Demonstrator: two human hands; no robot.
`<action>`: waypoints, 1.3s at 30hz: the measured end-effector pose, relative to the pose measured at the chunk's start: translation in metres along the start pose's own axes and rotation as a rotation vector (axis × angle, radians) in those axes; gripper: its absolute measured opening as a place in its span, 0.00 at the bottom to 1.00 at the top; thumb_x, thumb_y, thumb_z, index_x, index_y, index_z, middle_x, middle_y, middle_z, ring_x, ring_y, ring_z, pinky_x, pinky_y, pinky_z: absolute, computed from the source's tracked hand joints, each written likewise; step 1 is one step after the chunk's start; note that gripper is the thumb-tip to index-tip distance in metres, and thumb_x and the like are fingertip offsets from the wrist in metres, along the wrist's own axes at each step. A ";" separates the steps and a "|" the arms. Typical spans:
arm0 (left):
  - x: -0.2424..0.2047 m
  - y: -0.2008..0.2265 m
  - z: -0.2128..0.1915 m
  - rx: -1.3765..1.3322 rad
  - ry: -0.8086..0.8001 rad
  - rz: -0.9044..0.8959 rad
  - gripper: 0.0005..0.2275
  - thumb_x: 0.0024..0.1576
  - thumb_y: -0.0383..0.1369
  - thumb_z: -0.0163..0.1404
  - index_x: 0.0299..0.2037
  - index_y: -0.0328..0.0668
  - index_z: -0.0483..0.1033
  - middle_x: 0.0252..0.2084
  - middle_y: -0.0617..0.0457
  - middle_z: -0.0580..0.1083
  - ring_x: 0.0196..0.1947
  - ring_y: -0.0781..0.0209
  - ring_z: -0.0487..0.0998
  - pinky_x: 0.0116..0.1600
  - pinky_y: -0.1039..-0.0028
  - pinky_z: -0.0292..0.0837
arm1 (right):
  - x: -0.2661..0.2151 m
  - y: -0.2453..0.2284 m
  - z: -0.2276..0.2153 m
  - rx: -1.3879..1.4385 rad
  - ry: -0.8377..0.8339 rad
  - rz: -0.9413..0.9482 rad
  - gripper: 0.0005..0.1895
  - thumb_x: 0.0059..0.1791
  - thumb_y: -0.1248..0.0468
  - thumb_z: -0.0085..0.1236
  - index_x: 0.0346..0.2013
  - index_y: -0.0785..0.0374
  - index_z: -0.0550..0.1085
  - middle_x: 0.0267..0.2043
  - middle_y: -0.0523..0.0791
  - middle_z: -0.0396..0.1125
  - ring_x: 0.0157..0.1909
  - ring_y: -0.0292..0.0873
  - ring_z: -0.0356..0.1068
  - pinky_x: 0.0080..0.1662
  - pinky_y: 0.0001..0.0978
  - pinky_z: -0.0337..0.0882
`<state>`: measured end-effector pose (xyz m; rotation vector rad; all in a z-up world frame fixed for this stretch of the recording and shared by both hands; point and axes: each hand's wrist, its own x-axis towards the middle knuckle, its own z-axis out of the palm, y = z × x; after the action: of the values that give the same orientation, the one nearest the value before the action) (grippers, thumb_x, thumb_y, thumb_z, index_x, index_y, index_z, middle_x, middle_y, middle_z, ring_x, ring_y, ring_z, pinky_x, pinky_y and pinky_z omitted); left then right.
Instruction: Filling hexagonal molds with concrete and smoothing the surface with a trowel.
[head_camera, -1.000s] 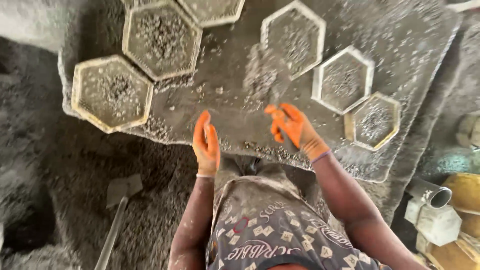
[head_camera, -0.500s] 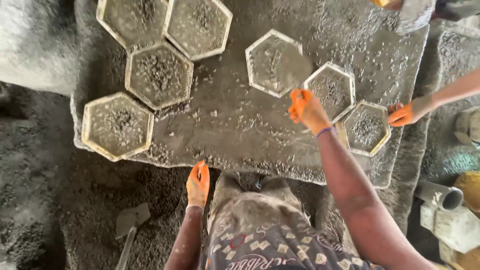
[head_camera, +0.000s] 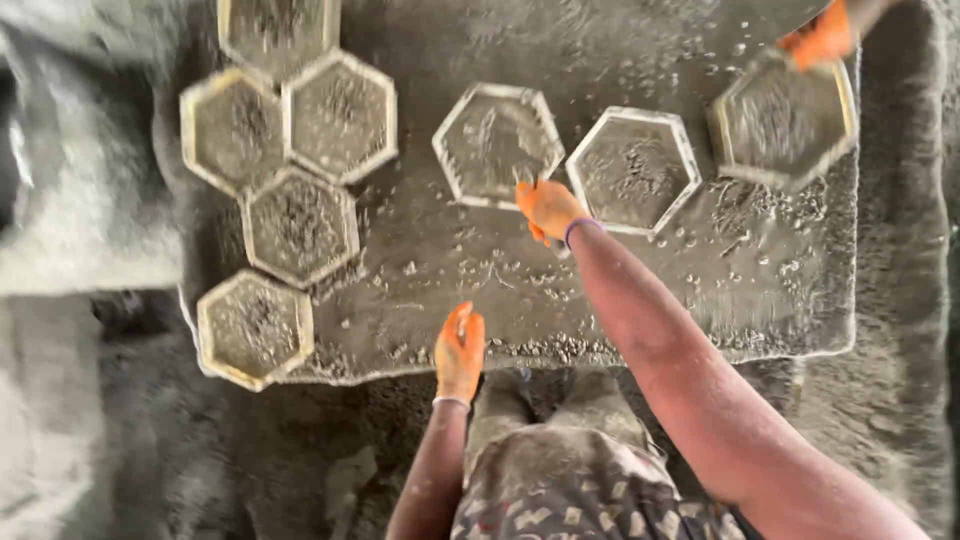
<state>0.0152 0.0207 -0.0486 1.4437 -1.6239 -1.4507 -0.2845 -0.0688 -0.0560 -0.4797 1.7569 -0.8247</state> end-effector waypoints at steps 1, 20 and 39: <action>0.008 0.006 0.007 0.060 0.023 0.042 0.19 0.62 0.36 0.52 0.58 0.29 0.73 0.55 0.44 0.76 0.57 0.56 0.75 0.61 0.69 0.69 | -0.007 0.002 -0.004 -0.127 -0.022 0.012 0.28 0.54 0.43 0.42 0.25 0.64 0.69 0.18 0.48 0.66 0.16 0.44 0.67 0.20 0.41 0.67; 0.232 0.023 0.075 -0.005 -0.047 -0.002 0.08 0.59 0.32 0.51 0.44 0.36 0.71 0.29 0.55 0.71 0.21 0.66 0.67 0.26 0.70 0.65 | -0.254 0.215 -0.138 0.090 0.119 0.407 0.24 0.48 0.43 0.57 0.42 0.61 0.75 0.16 0.44 0.64 0.18 0.36 0.64 0.24 0.32 0.68; -0.016 -0.043 0.312 -0.536 0.234 -0.361 0.14 0.63 0.32 0.52 0.33 0.28 0.62 0.24 0.45 0.69 0.18 0.64 0.64 0.23 0.71 0.60 | -0.234 0.319 -0.194 0.413 0.351 0.279 0.25 0.54 0.51 0.56 0.46 0.75 0.73 0.21 0.50 0.67 0.20 0.39 0.63 0.26 0.33 0.64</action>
<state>-0.2408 0.1551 -0.1747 1.5494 -0.7724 -1.6690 -0.3637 0.3623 -0.1010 0.1932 1.8465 -1.0801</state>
